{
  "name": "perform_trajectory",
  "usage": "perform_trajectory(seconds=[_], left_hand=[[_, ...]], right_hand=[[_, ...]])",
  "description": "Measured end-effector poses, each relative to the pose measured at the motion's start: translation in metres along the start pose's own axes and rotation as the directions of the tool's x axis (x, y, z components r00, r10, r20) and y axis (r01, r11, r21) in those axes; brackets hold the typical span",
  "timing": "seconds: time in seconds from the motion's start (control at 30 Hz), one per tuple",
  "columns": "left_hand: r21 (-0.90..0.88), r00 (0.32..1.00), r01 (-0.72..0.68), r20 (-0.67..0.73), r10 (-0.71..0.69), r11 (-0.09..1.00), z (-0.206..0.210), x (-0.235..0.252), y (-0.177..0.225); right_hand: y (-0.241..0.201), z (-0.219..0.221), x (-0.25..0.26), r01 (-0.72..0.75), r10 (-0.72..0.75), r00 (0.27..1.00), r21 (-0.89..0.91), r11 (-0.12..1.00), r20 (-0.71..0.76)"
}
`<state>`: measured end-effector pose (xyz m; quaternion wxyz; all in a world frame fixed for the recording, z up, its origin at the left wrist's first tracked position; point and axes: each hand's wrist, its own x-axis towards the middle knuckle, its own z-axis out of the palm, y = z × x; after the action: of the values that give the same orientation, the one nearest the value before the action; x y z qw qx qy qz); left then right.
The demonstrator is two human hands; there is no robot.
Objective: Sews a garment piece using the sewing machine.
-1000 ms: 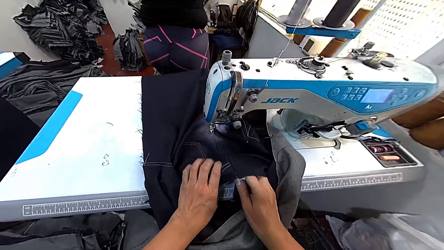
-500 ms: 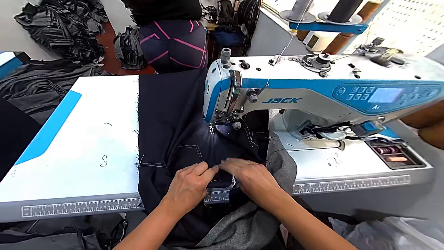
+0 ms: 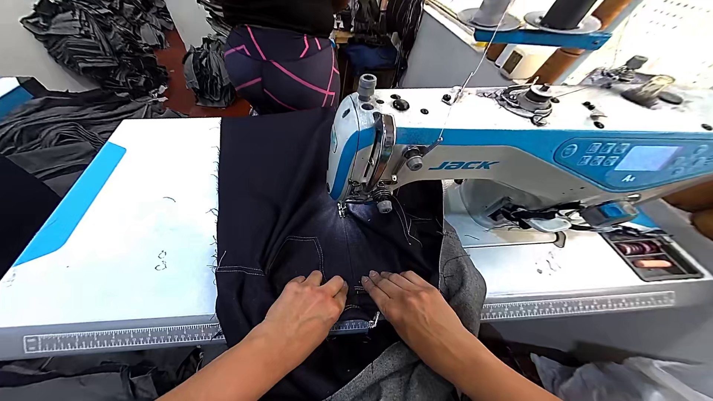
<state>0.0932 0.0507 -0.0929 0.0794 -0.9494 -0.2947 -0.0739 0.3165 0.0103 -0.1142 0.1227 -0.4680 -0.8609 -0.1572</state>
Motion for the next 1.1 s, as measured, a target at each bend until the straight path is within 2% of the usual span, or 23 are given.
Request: perform_trajectory(seconds=[0.2,0.33,0.47,0.57,0.7,0.77,0.9,1.1], left_hand=[[-0.029,0.999,0.035,0.006,-0.034,0.999,-0.002,0.004,-0.003],[-0.098,0.995,0.076,0.067,-0.070,0.992,-0.002,0.013,-0.010],[-0.133,0.988,0.148,0.068,-0.140,0.980,0.002,0.028,-0.023],[-0.131,0.968,0.202,0.179,-0.177,0.971,-0.004,0.044,-0.036],[-0.133,0.951,0.216,0.251,-0.178,0.967,-0.006,0.058,-0.050],[-0.126,0.946,0.218,0.272,-0.178,0.968,-0.006,0.060,-0.053],[-0.094,0.952,0.200,0.254,-0.171,0.975,-0.005,0.060,-0.052],[-0.080,0.940,0.212,0.288,-0.181,0.974,-0.006,0.065,-0.055]], right_hand=[[0.002,0.002,0.003,-0.033,0.033,0.999,0.006,0.999,-0.004],[0.009,0.005,0.012,-0.078,0.078,0.997,0.029,0.997,-0.027],[0.019,0.005,0.029,-0.127,0.125,0.992,0.067,0.990,0.034],[0.028,0.008,0.043,-0.139,0.134,0.989,0.078,0.987,0.067],[0.037,0.012,0.057,-0.147,0.143,0.987,0.055,0.988,0.067],[0.041,0.015,0.058,-0.095,0.092,0.995,0.075,0.993,0.046],[0.051,0.017,0.049,0.136,-0.127,0.990,0.189,0.973,-0.058],[0.050,0.016,0.055,0.068,-0.068,0.998,0.191,0.979,-0.005]])
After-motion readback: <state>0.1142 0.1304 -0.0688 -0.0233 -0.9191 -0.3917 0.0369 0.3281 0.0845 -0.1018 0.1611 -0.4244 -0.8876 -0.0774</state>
